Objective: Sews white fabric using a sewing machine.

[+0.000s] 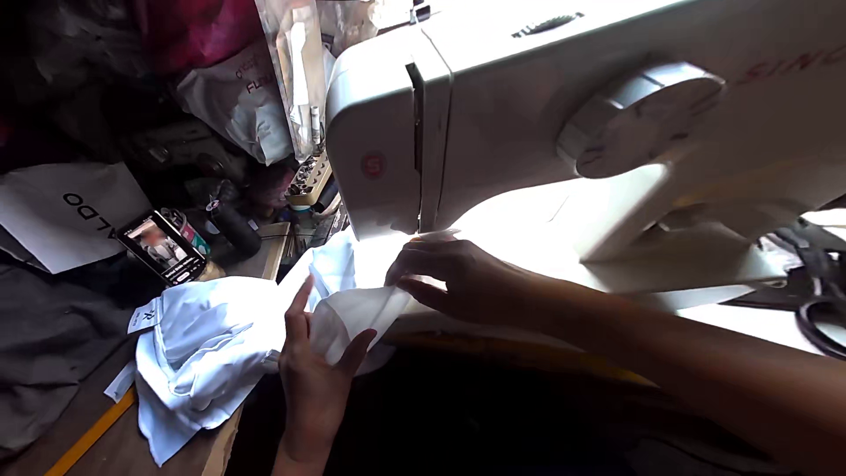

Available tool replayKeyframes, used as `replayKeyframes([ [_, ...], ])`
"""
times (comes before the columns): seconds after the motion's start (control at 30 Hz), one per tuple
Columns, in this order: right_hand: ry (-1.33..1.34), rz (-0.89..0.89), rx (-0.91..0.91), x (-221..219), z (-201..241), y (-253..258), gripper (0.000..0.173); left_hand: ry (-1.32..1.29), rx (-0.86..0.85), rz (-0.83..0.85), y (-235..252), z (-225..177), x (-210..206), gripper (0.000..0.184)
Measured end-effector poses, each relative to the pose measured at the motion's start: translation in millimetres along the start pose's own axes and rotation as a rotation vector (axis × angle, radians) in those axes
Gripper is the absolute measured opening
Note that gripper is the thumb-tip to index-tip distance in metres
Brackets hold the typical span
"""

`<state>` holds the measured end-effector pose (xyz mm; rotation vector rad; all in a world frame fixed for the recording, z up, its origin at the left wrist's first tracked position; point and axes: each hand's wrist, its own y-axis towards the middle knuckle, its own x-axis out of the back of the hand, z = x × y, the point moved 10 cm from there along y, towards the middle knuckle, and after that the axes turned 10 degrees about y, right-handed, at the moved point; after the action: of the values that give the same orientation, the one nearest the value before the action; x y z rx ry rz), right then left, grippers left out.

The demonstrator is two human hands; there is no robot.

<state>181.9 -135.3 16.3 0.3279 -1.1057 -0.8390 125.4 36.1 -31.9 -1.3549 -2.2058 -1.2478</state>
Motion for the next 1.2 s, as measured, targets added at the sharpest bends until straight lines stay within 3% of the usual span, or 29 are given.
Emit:
replayKeyframes([
  [0.03, 0.014, -0.005, -0.021, 1.1, 0.0, -1.3, 0.016, -0.057, 0.066, 0.043, 2.5, 3.5, -3.3, 0.081],
  [0.07, 0.023, -0.009, -0.039, 2.4, -0.2, -3.0, 0.016, -0.149, 0.132, 0.079, 4.0, 7.1, -5.9, 0.07],
  [0.17, 0.011, -0.027, -0.055, 4.1, -2.8, -8.4, 0.015, -0.414, 0.254, 0.171, 4.2, 17.0, -12.4, 0.021],
  [0.27, 0.0, -0.035, -0.035, 3.0, -5.0, -11.1, 0.016, -0.544, 0.309, 0.207, 2.2, 21.2, -12.8, 0.008],
  [0.47, 0.009, -0.055, -0.005, -2.4, -0.8, -6.6, 0.017, -0.738, 0.355, 0.2, 4.4, 26.9, -8.3, 0.009],
  [0.57, -0.029, -0.057, 0.012, -7.6, 0.1, -5.1, 0.019, -0.739, 0.373, 0.235, 0.9, 26.2, -12.2, 0.019],
  [0.77, -0.115, 0.043, -0.043, -14.3, -10.4, 3.4, 0.02, -0.837, 0.374, 0.137, 10.2, 22.3, -21.4, 0.023],
  [0.9, -0.066, 0.081, -0.088, -11.5, -17.2, 11.5, 0.02, -0.711, 0.301, 0.066, 24.0, 10.9, -14.8, 0.034],
  [1.03, -0.059, 0.037, -0.039, -11.0, -15.9, 8.9, 0.019, -0.513, 0.158, 0.02, 33.3, 9.6, -7.1, 0.028],
  [1.2, -0.017, 0.014, -0.076, -5.8, -17.0, 5.8, 0.02, -0.407, 0.174, 0.081, 28.8, 8.7, -13.1, 0.042],
])
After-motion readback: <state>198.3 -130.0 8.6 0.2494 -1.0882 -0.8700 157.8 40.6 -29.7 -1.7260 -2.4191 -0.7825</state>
